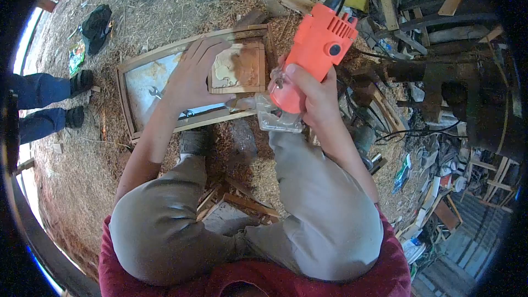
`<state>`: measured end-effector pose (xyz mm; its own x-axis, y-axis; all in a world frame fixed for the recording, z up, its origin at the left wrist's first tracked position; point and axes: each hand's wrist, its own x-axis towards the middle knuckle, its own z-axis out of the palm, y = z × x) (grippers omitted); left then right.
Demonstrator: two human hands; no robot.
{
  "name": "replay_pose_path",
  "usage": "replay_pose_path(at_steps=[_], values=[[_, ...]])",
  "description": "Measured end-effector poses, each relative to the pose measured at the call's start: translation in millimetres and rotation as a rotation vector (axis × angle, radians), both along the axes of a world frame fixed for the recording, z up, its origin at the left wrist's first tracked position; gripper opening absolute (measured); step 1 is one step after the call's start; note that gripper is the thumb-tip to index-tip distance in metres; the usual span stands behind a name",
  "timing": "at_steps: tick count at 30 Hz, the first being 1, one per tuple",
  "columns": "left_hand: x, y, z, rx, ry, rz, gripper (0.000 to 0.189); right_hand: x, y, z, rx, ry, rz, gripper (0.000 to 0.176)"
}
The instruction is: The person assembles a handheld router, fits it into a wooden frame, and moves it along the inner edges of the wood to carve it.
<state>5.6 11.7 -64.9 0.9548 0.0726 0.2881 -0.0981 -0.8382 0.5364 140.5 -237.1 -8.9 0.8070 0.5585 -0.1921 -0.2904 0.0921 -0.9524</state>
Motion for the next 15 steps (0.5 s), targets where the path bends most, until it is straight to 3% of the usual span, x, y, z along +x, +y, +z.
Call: replay_pose_path(at_steps=[3,9,15], values=[[0,0,1,0.016,-0.004,0.003,0.097,-1,-1,4,0.086,-0.045,0.024,0.044],[0,0,-4,0.02,-0.007,0.003,0.097,-1,4,10,0.22,-0.1,0.009,0.05],[0,0,0,0.016,-0.021,-0.003,0.097,4,8,13,0.196,-0.051,-0.017,0.055]])
